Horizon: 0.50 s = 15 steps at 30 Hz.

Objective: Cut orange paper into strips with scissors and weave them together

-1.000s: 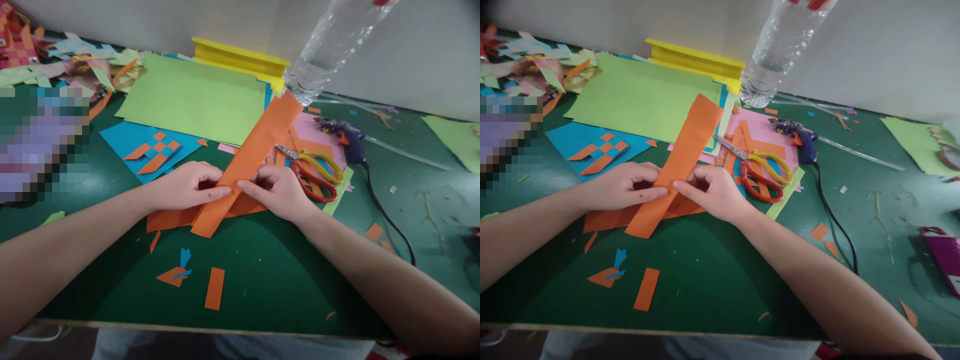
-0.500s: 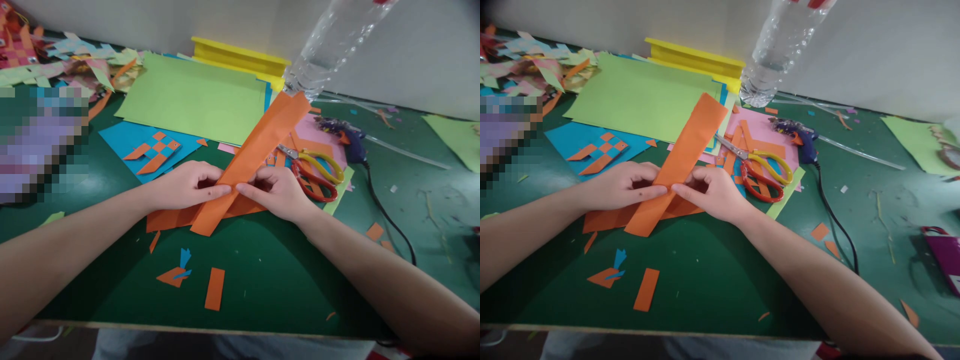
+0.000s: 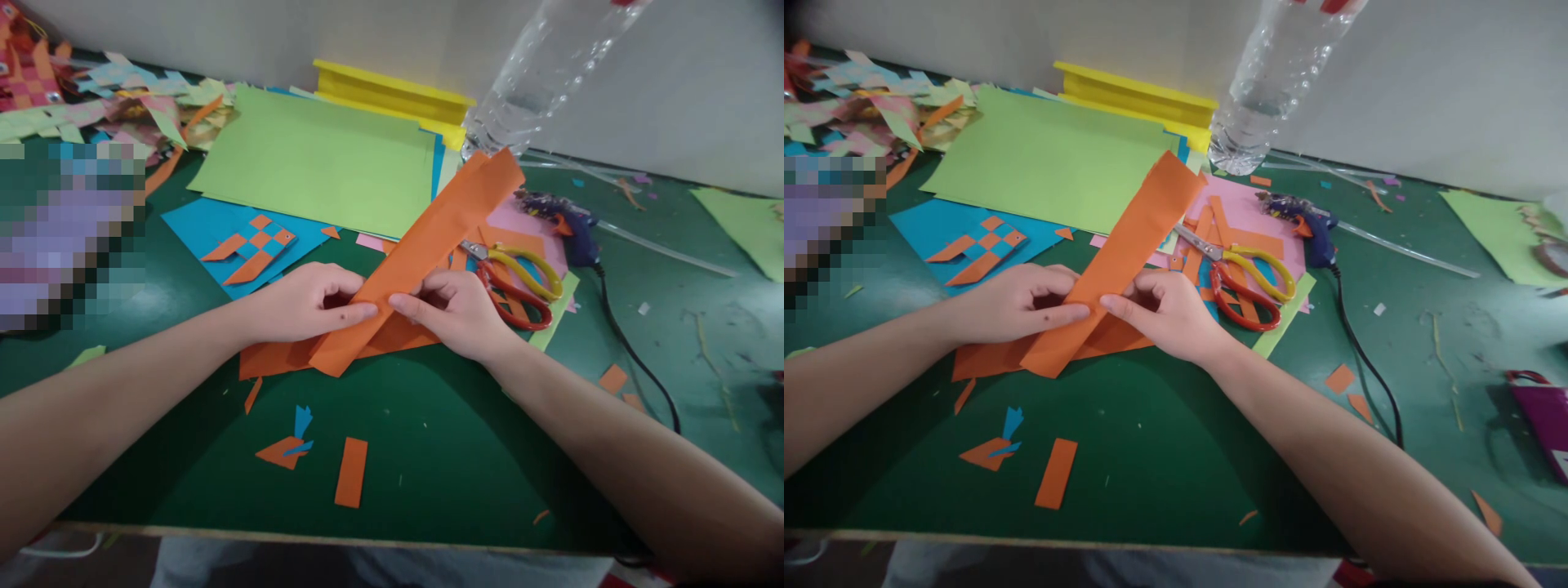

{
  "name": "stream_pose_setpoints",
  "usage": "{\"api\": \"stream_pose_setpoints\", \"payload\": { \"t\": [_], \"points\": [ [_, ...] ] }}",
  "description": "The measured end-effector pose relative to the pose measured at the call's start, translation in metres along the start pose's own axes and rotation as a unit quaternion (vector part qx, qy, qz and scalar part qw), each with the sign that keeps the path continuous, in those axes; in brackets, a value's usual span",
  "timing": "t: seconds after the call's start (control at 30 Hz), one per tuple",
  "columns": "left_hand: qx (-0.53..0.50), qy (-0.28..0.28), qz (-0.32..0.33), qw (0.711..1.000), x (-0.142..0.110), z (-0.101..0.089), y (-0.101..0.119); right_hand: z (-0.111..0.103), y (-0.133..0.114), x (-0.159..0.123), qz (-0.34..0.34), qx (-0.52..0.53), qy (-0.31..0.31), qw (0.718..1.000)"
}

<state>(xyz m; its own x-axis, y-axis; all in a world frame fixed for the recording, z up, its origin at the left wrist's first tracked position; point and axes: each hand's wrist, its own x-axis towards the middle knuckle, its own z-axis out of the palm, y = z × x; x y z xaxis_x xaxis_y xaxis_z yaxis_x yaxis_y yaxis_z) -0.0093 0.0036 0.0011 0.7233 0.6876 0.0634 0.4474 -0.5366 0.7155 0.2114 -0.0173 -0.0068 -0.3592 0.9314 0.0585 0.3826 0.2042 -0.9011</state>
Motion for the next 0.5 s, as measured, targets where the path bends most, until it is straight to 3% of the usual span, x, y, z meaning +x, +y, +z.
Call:
{"api": "stream_pose_setpoints", "payload": {
  "t": [0.5],
  "points": [
    [-0.012, -0.010, -0.014, 1.000, -0.0001, 0.0003, 0.0005, -0.0018, -0.0039, -0.0003, -0.013, -0.016, -0.012, 1.000]
  ]
}}
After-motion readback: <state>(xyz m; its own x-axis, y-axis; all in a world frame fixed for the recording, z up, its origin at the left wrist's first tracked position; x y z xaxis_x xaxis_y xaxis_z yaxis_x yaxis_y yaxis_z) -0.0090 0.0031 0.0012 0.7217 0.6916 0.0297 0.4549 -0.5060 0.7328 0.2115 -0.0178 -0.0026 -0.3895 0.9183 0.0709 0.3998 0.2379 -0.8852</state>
